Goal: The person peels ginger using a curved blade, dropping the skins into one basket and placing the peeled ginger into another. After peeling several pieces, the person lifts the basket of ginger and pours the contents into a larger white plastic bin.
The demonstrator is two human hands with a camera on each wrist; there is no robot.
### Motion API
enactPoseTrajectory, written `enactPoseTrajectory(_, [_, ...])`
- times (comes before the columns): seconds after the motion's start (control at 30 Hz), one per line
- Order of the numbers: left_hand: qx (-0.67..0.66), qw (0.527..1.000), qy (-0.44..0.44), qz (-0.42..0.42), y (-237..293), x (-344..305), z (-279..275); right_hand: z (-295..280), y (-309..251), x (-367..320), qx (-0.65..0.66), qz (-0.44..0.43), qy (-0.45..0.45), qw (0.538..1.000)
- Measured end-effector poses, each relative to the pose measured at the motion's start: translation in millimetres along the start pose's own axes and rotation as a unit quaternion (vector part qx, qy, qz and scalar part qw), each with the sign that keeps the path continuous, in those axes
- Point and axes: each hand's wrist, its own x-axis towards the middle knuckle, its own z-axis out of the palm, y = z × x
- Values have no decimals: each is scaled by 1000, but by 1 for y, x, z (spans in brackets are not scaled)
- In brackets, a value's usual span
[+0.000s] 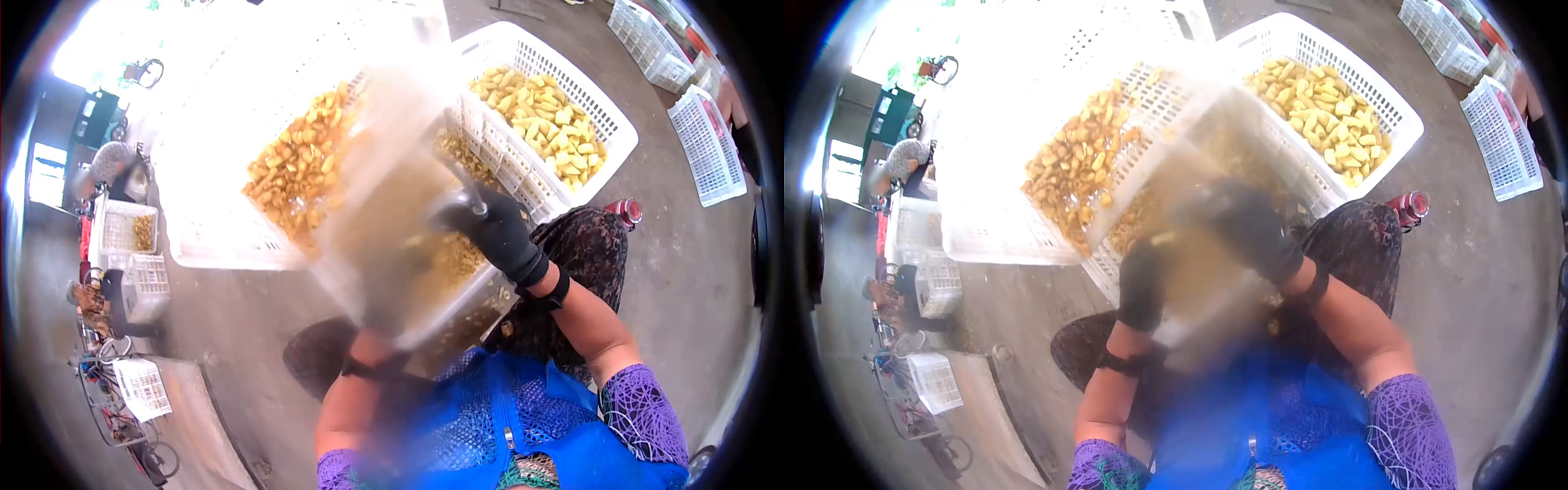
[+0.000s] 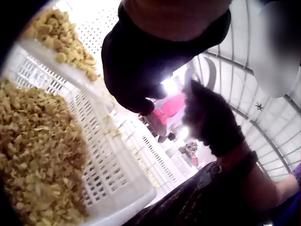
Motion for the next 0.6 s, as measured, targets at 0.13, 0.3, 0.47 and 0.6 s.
enactPoseTrajectory(0.13, [285,948,-67,122,-47,13,-18,-23,-1,1,232,308,55,921])
enactPoseTrajectory(0.3, [166,981,-82,62,-21,67,20,-26,9,-27,437,325,101,833])
enactPoseTrajectory(0.47, [296,841,-66,448,98,130,80,-57,-22,8,313,241,-10,919])
enactPoseTrajectory(0.6, [211,939,-88,258,46,134,57,-63,-23,9,247,382,10,891])
